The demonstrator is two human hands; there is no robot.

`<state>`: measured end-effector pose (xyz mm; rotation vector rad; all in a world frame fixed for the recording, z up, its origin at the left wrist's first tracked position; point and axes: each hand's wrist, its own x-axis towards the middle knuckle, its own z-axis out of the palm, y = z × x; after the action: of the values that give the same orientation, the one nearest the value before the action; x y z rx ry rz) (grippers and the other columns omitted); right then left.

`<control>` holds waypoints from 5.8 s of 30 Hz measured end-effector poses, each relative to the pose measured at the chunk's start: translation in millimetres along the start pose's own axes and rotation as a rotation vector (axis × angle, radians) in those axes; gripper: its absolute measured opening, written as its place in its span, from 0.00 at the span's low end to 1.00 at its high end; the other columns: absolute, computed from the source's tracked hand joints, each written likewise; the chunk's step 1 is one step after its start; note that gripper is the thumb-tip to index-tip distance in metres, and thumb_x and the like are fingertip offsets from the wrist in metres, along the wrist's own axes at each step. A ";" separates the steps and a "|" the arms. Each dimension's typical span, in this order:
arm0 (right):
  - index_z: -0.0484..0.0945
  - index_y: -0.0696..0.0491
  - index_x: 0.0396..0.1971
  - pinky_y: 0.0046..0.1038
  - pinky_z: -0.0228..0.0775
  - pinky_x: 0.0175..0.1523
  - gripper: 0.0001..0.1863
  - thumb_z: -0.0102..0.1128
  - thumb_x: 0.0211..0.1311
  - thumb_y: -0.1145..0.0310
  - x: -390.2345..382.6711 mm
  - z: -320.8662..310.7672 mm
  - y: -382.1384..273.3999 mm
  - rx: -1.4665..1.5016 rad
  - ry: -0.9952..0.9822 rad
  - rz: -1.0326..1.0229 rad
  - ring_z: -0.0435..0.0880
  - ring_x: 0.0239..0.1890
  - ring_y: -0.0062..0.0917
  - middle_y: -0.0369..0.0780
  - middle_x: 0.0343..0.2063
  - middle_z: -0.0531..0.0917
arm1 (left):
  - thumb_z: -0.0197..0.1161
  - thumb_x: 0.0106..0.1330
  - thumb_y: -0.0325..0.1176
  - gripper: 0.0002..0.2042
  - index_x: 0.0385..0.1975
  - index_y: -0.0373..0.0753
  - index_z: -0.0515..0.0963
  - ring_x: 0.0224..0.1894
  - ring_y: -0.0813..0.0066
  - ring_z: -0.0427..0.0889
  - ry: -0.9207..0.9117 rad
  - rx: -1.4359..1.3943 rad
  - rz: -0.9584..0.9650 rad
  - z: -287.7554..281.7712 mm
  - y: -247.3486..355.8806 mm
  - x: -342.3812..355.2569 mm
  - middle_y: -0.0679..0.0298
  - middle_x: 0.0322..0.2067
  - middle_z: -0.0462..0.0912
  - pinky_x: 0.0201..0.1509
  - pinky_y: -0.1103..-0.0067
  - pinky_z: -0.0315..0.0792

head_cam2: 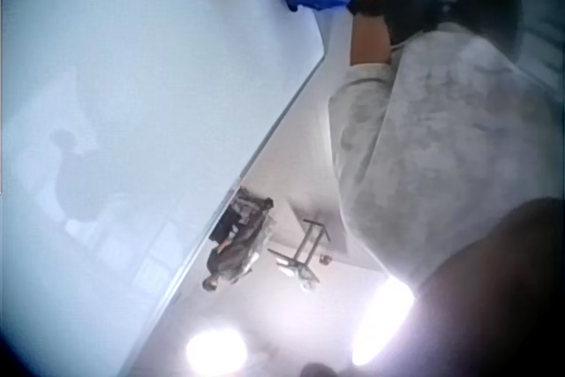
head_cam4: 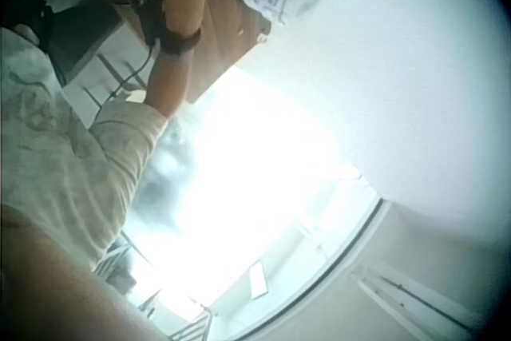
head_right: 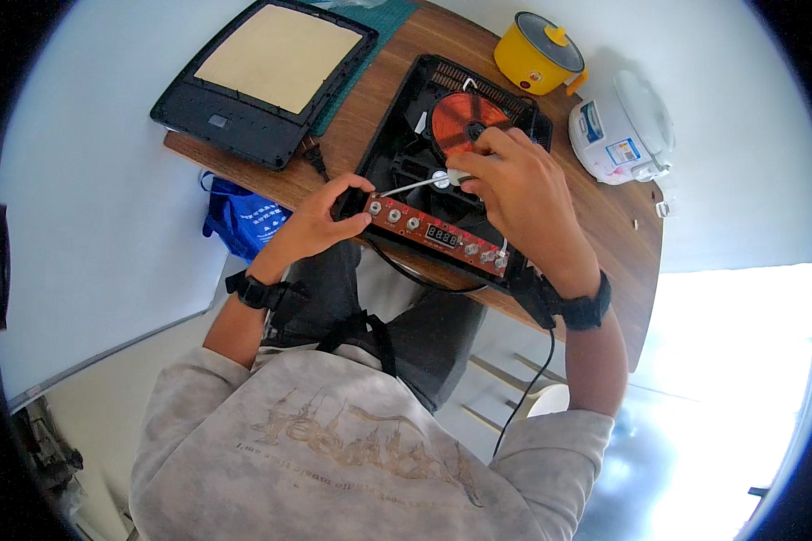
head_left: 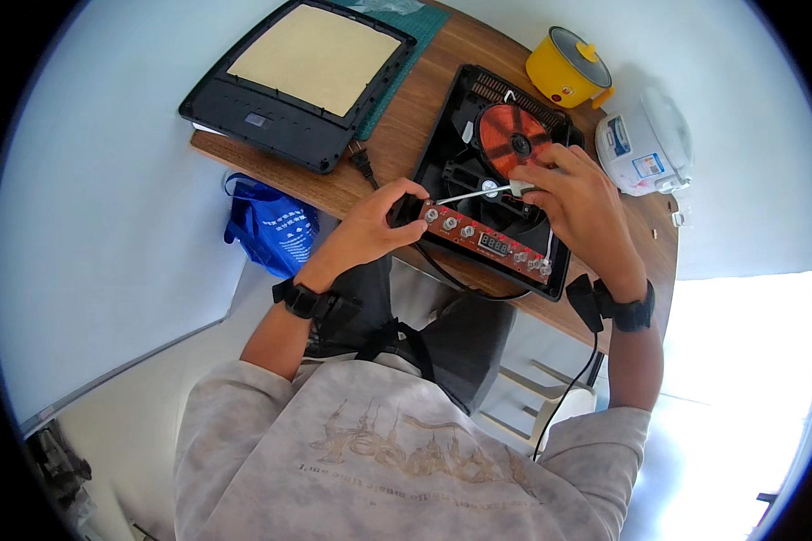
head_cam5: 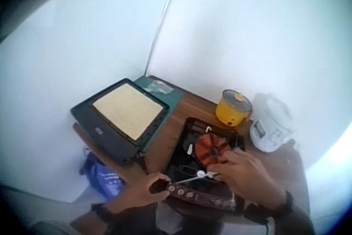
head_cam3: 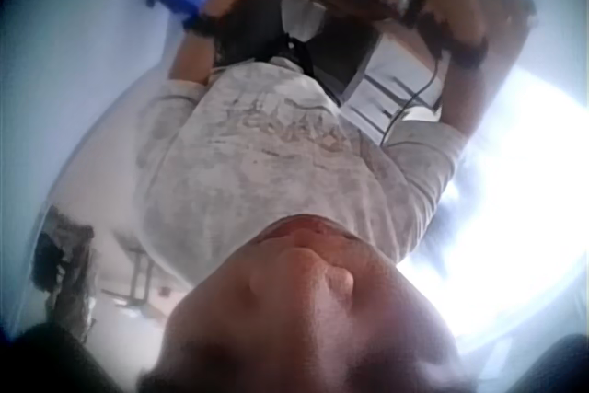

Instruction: The person uses a screwdriver to tighten screws on the control panel of a disassembled induction cooktop. They then reassemble the cooktop by placing the top cover back on and securing it with screws.

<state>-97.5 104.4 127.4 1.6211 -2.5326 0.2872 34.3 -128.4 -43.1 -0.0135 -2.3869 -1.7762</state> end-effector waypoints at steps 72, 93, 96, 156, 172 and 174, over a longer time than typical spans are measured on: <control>0.88 0.51 0.36 0.45 0.79 0.41 0.13 0.62 0.65 0.57 -12.9 -4.4 -26.8 0.107 -0.265 0.300 0.87 0.33 0.46 0.46 0.28 0.87 | 0.67 0.67 0.35 0.20 0.57 0.41 0.76 0.54 0.67 0.79 -0.029 0.028 0.024 0.5 -5.8 1.1 0.61 0.52 0.79 0.57 0.74 0.71; 0.89 0.49 0.42 0.38 0.71 0.48 0.13 0.68 0.57 0.72 -2.4 5.1 -3.8 0.030 0.010 0.046 0.82 0.42 0.36 0.37 0.38 0.86 | 0.69 0.66 0.37 0.20 0.57 0.42 0.77 0.47 0.72 0.79 -0.018 -0.003 0.024 0.9 -4.0 1.0 0.63 0.49 0.81 0.47 0.77 0.73; 0.89 0.49 0.42 0.39 0.71 0.48 0.12 0.67 0.57 0.72 -0.9 5.7 -3.4 0.022 -0.027 0.070 0.83 0.43 0.37 0.37 0.39 0.87 | 0.69 0.66 0.37 0.20 0.57 0.43 0.77 0.46 0.72 0.79 -0.018 -0.005 0.018 1.0 -4.2 1.3 0.64 0.48 0.81 0.46 0.77 0.73; 0.87 0.53 0.40 0.42 0.77 0.46 0.16 0.65 0.64 0.56 -38.2 5.9 -46.1 0.085 0.011 0.352 0.87 0.40 0.44 0.47 0.34 0.88 | 0.75 0.58 0.36 0.35 0.66 0.40 0.68 0.68 0.57 0.72 -0.154 0.070 0.092 -6.2 -1.1 -2.6 0.54 0.64 0.72 0.71 0.67 0.65; 0.86 0.47 0.47 0.41 0.78 0.44 0.15 0.69 0.58 0.64 -27.4 -3.0 -17.0 0.027 -0.174 0.283 0.87 0.39 0.40 0.41 0.35 0.88 | 0.80 0.54 0.34 0.37 0.65 0.42 0.69 0.63 0.54 0.77 -0.067 0.130 0.160 -5.6 -1.1 -4.0 0.55 0.61 0.75 0.65 0.69 0.71; 0.86 0.45 0.48 0.41 0.78 0.44 0.16 0.69 0.59 0.64 -30.8 1.5 -10.5 0.056 -0.106 0.194 0.87 0.38 0.40 0.41 0.34 0.88 | 0.80 0.54 0.34 0.39 0.67 0.41 0.68 0.66 0.55 0.74 -0.127 0.120 0.072 -7.4 3.9 -1.8 0.55 0.63 0.73 0.68 0.67 0.69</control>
<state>-75.2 127.0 120.6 1.4462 -2.7911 0.3007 37.5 -134.2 -37.6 -0.2005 -2.5421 -1.6448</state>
